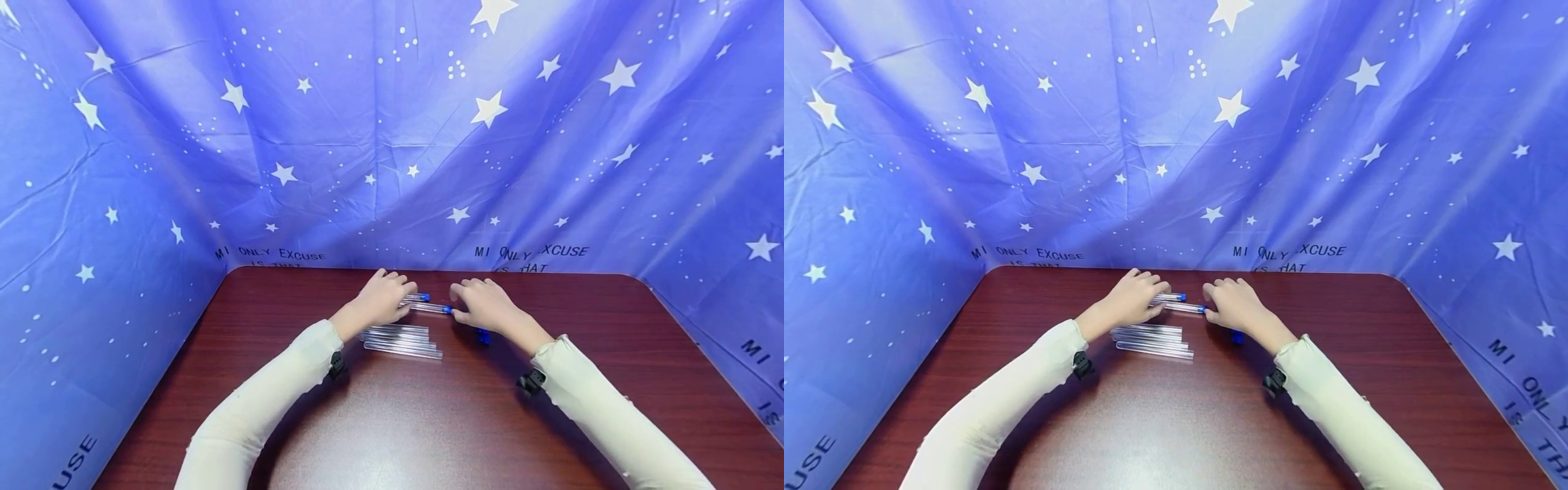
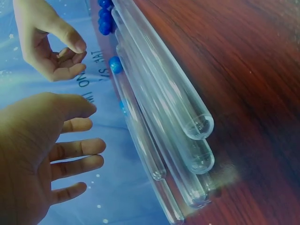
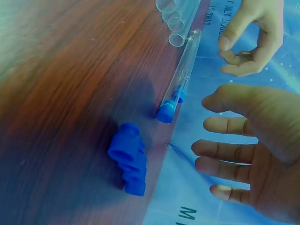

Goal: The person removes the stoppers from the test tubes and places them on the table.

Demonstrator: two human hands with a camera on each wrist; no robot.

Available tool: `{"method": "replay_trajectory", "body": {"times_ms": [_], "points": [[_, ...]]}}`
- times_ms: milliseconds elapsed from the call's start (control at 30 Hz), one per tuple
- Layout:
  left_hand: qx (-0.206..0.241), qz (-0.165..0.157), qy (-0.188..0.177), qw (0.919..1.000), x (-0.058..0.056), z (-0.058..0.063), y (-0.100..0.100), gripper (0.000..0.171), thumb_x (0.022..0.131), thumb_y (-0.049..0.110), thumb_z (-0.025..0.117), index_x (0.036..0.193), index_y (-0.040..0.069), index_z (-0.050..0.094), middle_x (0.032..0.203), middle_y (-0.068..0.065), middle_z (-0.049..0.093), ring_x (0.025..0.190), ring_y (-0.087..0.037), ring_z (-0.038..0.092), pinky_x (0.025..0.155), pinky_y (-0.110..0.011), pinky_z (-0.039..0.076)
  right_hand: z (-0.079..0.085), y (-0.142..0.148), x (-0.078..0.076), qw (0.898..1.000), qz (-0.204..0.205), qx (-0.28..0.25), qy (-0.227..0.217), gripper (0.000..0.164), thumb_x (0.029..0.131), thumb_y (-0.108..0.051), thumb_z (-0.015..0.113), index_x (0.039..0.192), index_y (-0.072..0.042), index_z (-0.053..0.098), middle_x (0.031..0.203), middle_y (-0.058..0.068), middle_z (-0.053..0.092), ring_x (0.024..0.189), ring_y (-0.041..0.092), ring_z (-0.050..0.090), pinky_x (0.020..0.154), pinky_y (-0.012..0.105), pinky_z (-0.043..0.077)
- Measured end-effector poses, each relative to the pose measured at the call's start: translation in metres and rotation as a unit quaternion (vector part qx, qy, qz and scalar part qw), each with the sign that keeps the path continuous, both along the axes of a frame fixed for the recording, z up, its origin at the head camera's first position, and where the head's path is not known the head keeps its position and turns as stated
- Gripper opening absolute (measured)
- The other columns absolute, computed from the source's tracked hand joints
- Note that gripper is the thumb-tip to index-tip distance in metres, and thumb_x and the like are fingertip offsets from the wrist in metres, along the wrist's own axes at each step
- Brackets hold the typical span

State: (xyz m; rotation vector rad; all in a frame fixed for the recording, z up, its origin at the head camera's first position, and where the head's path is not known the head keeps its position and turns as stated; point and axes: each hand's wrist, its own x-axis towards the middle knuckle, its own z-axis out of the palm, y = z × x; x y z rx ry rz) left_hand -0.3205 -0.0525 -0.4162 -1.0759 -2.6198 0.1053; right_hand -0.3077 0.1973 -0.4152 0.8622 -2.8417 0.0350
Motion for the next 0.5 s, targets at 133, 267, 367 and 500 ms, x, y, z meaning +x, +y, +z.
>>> {"method": "replay_trajectory", "body": {"times_ms": [133,267,367,500], "points": [[0.001,0.009,-0.024,0.9997,-0.007,-0.005,-0.001,0.029,0.090,0.033,0.074,0.114,0.017,0.069,0.107,-0.001,0.071,0.105,-0.024,0.066,0.087,-0.040,0.046,-0.001,-0.005,-0.009,0.999,-0.012,-0.001,-0.030,0.022,0.083,-0.028,0.077,0.095,-0.013,0.066,0.082,0.002,0.063,0.082,0.025,0.063,0.072,0.042,0.047],[-0.008,0.024,-0.039,0.9989,-0.013,-0.009,-0.001,0.028,0.090,0.034,0.073,0.113,0.019,0.070,0.108,0.000,0.071,0.106,-0.023,0.066,0.089,-0.040,0.047,-0.004,-0.007,-0.016,0.998,-0.021,0.004,-0.053,0.023,0.082,-0.026,0.078,0.096,-0.013,0.066,0.081,0.002,0.063,0.081,0.023,0.062,0.071,0.041,0.046],[-0.012,0.030,-0.051,0.9982,-0.016,-0.010,-0.001,0.027,0.090,0.034,0.074,0.112,0.020,0.070,0.109,0.000,0.071,0.106,-0.023,0.066,0.091,-0.041,0.047,-0.006,-0.009,-0.019,0.997,-0.028,0.006,-0.070,0.024,0.081,-0.025,0.079,0.097,-0.013,0.066,0.083,0.002,0.063,0.081,0.022,0.062,0.072,0.042,0.047],[-0.018,0.038,-0.073,0.9965,-0.018,-0.010,0.001,0.025,0.090,0.032,0.074,0.111,0.020,0.070,0.110,0.000,0.070,0.106,-0.023,0.066,0.093,-0.042,0.047,-0.008,-0.010,-0.023,0.995,-0.036,0.010,-0.088,0.024,0.081,-0.025,0.079,0.097,-0.013,0.066,0.084,0.002,0.063,0.081,0.021,0.061,0.073,0.042,0.047]]}}
